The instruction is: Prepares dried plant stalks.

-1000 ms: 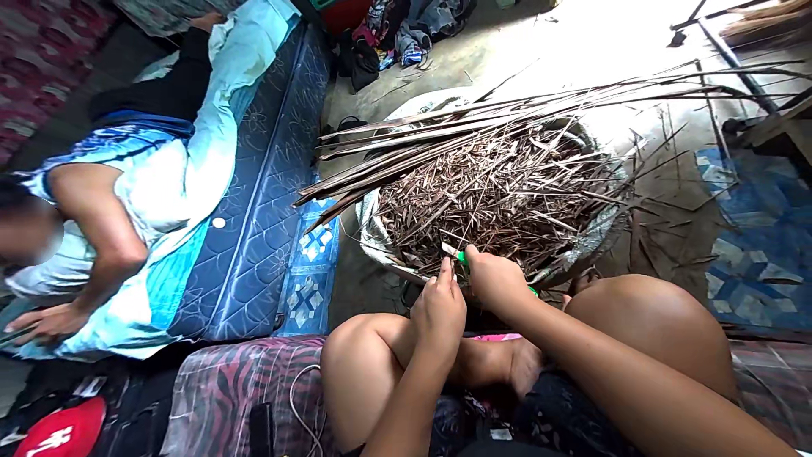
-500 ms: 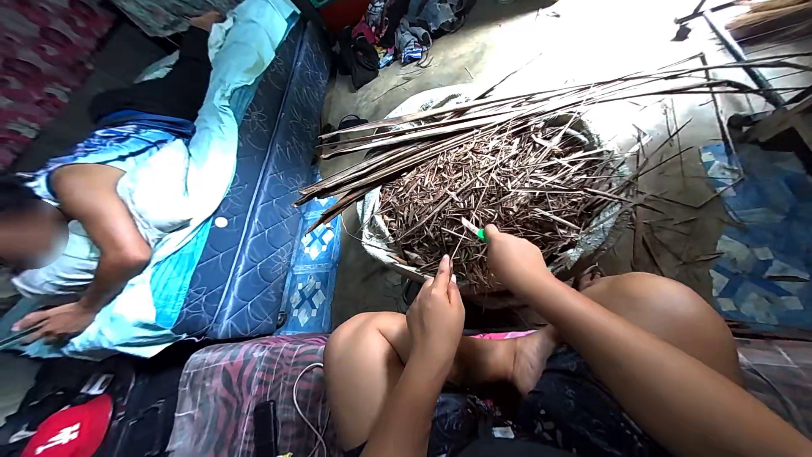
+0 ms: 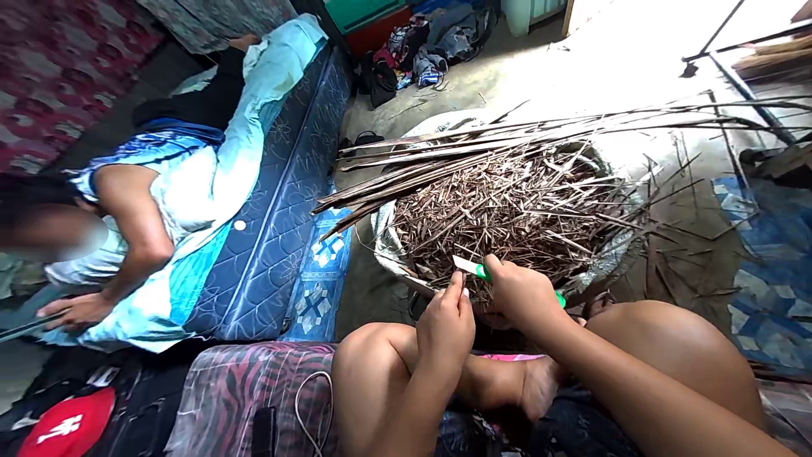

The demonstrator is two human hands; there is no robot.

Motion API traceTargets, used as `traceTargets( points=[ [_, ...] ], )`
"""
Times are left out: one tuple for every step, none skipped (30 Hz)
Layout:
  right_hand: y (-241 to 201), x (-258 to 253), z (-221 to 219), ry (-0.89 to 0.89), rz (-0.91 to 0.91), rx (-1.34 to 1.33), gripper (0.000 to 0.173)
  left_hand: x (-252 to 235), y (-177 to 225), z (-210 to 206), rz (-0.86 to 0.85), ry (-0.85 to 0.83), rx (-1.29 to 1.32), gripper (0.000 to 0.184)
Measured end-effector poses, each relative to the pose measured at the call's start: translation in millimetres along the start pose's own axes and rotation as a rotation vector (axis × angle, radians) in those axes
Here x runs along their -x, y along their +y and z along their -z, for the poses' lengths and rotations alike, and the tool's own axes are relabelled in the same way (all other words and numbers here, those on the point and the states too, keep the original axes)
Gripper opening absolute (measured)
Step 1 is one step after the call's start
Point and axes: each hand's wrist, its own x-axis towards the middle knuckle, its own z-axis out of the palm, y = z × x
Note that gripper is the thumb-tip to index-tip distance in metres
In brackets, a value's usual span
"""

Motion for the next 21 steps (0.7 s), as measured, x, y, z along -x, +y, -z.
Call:
traceTargets(
  points=[
    [-1.6,2.3,-0.7,-0.001,0.003,0.009,0.029,1.7,0.2,-2.3,-0.010,0.036,-0.037,0.043],
    [-3.1,5.0,-1.8,-0.009,0.011,0.003,0.028,3.0,0.0,-5.6,-0.026,0.088,-0.076,0.042],
    [-3.5,8.0,-4.8,-0.009,0.035,-0.029,0.029,3.6,-1.0,-9.4,-0.048,0.148,-0.099,0.040],
    [-3.3,10.3,-8.7,-0.002,0.064,-0.075,0.032,3.6,-1.9,-11.4,-0.055,0.187,-0.098,0.039],
    [-3.1,11.7,-10.6,-0.008,0.092,-0.128,0.039,3.3,-2.2,-10.5,-0.044,0.189,-0.074,0.040],
    [-2.9,11.4,-9.5,-0.042,0.112,-0.178,0.046,2.8,-2.2,-7.0,-0.021,0.159,-0.032,0.042],
    [-1.0,9.6,-8.2,-0.073,0.138,-0.230,0.051,2.5,-3.1,-2.6,-0.004,0.124,0.029,0.045],
    [3.0,7.6,-8.5,-0.087,0.170,-0.313,0.054,2.4,-5.9,1.4,0.005,0.090,0.111,0.047],
    [8.1,5.6,-9.7,-0.088,0.207,-0.411,0.056,1.7,-10.0,3.9,0.014,0.062,0.204,0.048],
    [12.2,4.0,-9.6,-0.083,0.233,-0.498,0.057,0.2,-14.8,3.5,0.016,0.064,0.283,0.049],
    [15.1,2.8,-9.3,-0.058,0.251,-0.552,0.056,-1.2,-19.3,2.7,0.003,0.074,0.339,0.049],
    [16.8,2.0,-7.7,-0.037,0.256,-0.579,0.053,-2.5,-22.6,1.5,-0.023,0.094,0.390,0.047],
    [17.9,1.5,-6.1,-0.026,0.253,-0.609,0.050,-3.0,-24.6,1.8,-0.044,0.102,0.446,0.043],
    [18.7,1.5,-4.9,-0.032,0.248,-0.643,0.046,-2.7,-25.9,3.0,-0.049,0.095,0.494,0.040],
    [19.0,1.8,-4.5,-0.057,0.251,-0.693,0.042,-2.1,-26.1,3.9,-0.044,0.091,0.536,0.037],
    [19.0,2.2,-5.0,-0.090,0.262,-0.757,0.039,-1.1,-25.0,5.2,-0.033,0.086,0.573,0.034],
    [18.5,2.9,-5.6,-0.126,0.280,-0.838,0.040,0.0,-23.6,6.4,-0.027,0.084,0.603,0.031],
    [17.4,3.9,-5.2,-0.166,0.294,-0.928,0.046,1.0,-22.6,7.3,-0.027,0.084,0.618,0.029],
    [16.6,4.6,-4.2,-0.219,0.307,-1.007,0.054,2.1,-22.3,7.3,-0.029,0.088,0.618,0.028],
    [16.7,4.5,-3.3,-0.282,0.323,-1.073,0.061,3.0,-22.8,6.9,-0.040,0.098,0.601,0.027],
    [17.3,3.9,-3.1,-0.342,0.342,-1.132,0.065,3.9,-23.4,6.4,-0.052,0.106,0.584,0.029]
  ],
)
